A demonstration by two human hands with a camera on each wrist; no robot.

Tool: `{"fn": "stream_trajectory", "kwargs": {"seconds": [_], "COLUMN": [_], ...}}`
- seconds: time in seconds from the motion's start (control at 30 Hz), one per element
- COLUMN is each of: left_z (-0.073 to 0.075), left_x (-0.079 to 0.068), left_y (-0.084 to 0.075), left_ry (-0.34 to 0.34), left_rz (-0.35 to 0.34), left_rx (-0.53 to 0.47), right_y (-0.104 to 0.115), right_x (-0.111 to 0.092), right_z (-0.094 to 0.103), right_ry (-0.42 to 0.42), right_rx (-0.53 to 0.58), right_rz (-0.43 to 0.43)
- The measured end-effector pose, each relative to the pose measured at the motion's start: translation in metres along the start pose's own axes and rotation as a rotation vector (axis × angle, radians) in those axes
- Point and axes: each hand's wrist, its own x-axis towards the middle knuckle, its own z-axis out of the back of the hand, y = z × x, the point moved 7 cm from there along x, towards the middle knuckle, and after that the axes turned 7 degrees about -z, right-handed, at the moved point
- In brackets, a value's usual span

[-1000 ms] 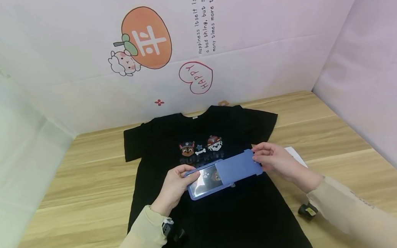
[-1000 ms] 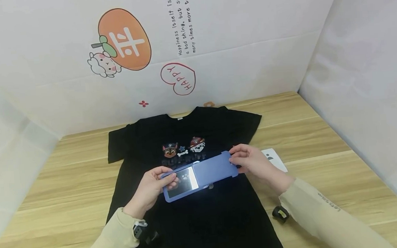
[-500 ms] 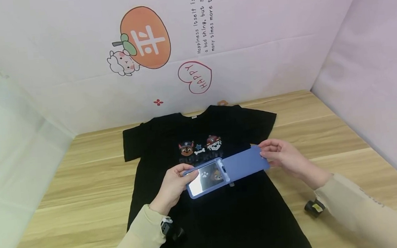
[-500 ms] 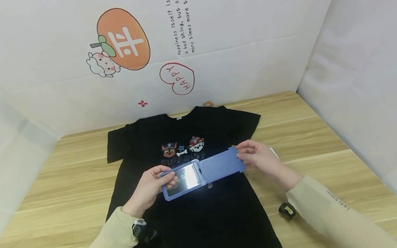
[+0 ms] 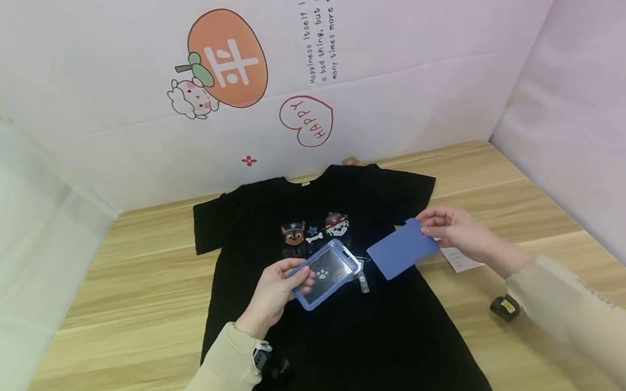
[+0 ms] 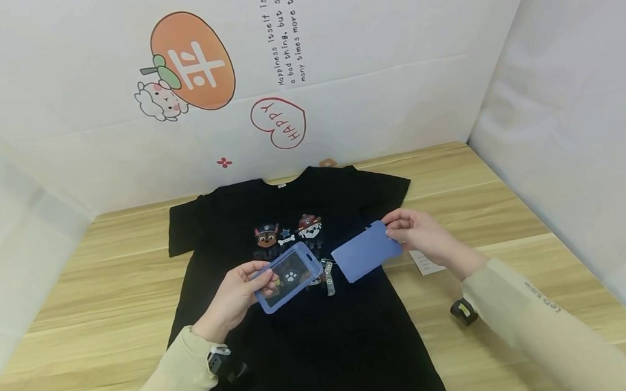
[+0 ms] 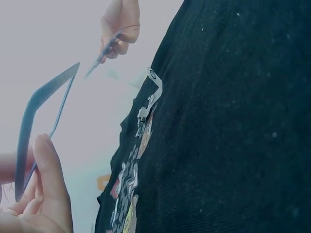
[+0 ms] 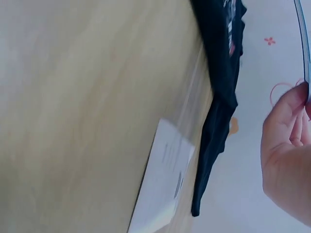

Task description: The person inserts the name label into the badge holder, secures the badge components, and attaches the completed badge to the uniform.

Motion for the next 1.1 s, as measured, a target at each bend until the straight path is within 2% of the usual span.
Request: {"fn": "stream_trajectory", "kwargs": {"seconds": [0.1,0.27,0.63,0.83,1.1], "left_z": [-0.001,-0.002,-0.004,-0.005,-0.006], "left_x": [0.000,-0.001,-0.003,-0.004,-0.005], "left_y": [0.000,0.002,0.005,0.005,0.004], "left_ry": [0.012,0.031,0.070,0.077,0.099], "left_rz": [-0.001,0.019,0.031,0.031,0.034], "left_rx": [0.007,0.001,0.003,-0.001,-0.015], "right_y": [-0.002,-0.009,-0.012,-0.011,-0.015], "right_x": [0.004,0.012,0.020,0.021,0.026], "right_z": [0.002,-0.001,-0.018,-0.025,-0.028], "right_ry": [0.020,0.041,0.113,0.141,0.125], "right_rx": [-0.035,-0.168,-0.330,-0.369,-0.383], "right_rz": [-0.015,-0.032,0.020,0.058,0.015]}}
